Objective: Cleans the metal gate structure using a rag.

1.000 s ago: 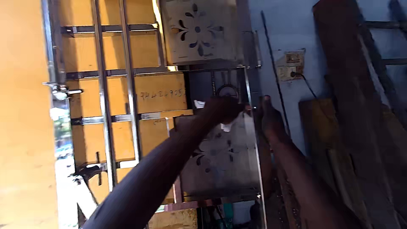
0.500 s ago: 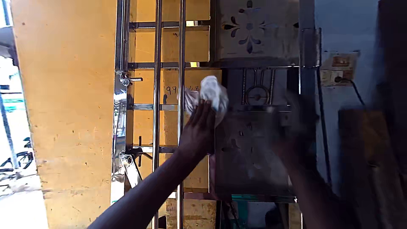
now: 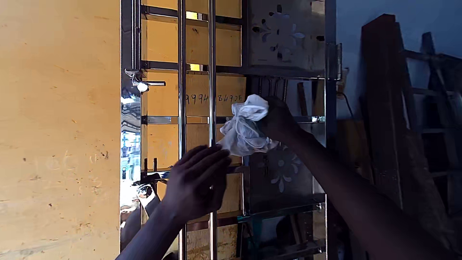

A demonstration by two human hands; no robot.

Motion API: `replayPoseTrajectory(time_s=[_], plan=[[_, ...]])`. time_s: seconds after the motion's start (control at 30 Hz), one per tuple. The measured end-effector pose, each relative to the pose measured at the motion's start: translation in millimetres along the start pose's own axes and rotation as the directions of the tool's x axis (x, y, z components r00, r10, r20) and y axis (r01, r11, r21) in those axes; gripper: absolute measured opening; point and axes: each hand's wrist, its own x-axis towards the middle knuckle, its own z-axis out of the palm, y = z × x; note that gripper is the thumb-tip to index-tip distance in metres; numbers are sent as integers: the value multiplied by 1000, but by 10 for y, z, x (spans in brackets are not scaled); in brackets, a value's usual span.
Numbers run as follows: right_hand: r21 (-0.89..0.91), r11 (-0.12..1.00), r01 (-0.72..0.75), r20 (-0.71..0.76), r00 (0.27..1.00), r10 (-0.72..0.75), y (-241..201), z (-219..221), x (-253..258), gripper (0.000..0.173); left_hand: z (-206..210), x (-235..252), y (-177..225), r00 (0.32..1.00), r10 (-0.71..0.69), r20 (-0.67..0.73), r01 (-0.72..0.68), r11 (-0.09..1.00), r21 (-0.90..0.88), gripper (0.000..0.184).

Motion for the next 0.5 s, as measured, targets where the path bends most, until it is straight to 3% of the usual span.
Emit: replayPoseTrajectory(time_s=[0.1, 0.17, 0.23, 0.37, 0.5], plan=[[-37, 995, -96, 7, 995, 96, -207, 137, -26, 24, -335, -192, -165, 968, -147, -203, 177, 974, 140, 28], [-4, 1000, 26, -60, 998, -27, -303, 377, -44, 26, -415, -269, -257, 932, -216, -292, 281, 937, 206, 32], [57, 987, 150, -115, 983, -143, -320, 557, -32, 24, -425, -337, -307, 903, -257, -345, 352, 902, 249, 34], [170, 983, 72, -84, 995, -58, -380, 556, -7, 36, -520, -437, -430, 848, -387, -362, 513, 772, 375, 52], [64, 991, -114, 33, 993, 112, -305, 411, 77, 31, -690, -460, -605, 625, -737, -257, 779, 564, 275, 88]])
